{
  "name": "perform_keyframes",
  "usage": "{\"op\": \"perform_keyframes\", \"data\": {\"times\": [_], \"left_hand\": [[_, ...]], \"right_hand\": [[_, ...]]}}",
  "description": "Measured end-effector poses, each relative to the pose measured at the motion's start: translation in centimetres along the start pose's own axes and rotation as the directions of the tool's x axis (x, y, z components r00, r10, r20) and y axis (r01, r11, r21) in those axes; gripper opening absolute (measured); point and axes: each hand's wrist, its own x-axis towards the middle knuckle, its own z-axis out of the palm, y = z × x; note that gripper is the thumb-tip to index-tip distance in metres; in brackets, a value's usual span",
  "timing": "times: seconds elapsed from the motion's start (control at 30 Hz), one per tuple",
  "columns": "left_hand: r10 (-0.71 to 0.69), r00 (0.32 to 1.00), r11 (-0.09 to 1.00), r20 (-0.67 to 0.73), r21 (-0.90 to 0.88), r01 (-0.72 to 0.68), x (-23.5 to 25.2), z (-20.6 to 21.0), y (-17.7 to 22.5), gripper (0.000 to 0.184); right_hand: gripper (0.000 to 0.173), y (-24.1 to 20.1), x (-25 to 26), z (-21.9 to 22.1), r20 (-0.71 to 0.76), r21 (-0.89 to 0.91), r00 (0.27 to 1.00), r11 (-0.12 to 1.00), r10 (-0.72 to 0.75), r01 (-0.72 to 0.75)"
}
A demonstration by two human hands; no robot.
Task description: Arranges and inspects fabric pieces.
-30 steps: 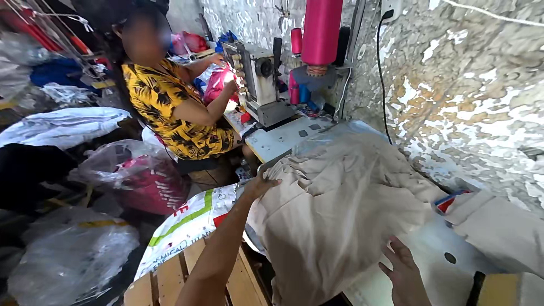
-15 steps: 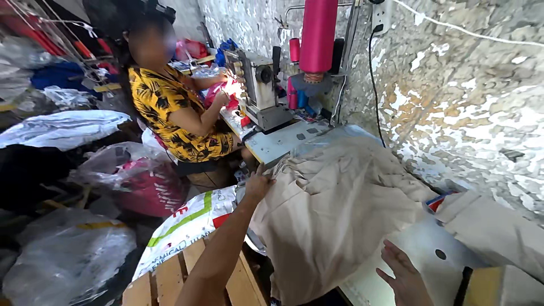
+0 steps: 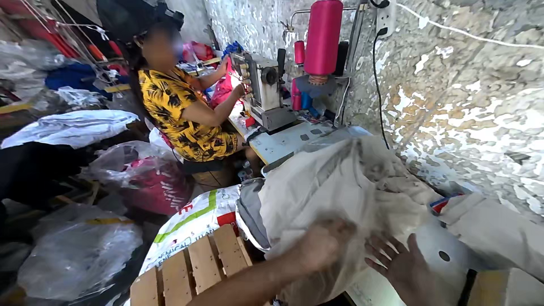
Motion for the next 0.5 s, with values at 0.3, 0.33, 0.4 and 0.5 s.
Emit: {"op": "perform_keyframes", "data": {"times": [0.3, 0.33, 0.4, 0.5], "left_hand": [[0.246, 0.931, 0.956, 0.269, -0.226, -0.188, -3.4, 4.7, 2.4, 0.020], [0.222, 0.918, 0.937, 0.327, -0.333, -0.108, -2.9, 3.7, 2.3, 0.023], [0.076, 0.945, 0.918, 0.318, -0.393, 0.058, -1.5, 0.7, 1.5, 0.026], [-0.399, 0.916, 0.887, 0.045, -0.235, 0.398, 1.5, -3.1, -3.9, 0.029]], "right_hand": [[0.037, -0.6, 2.0, 3.6, -0.027, -0.115, 0.999, 0.992, 0.040, -0.043], [0.038, 0.0, 2.3, 3.3, -0.047, -0.112, 0.998, 0.993, 0.035, -0.040], [0.030, 0.8, 2.5, 2.6, -0.071, -0.091, 0.997, 0.996, 0.009, -0.016], [0.023, 1.2, 2.0, 2.1, -0.092, -0.063, 0.996, 0.998, 0.019, -0.025]]}}
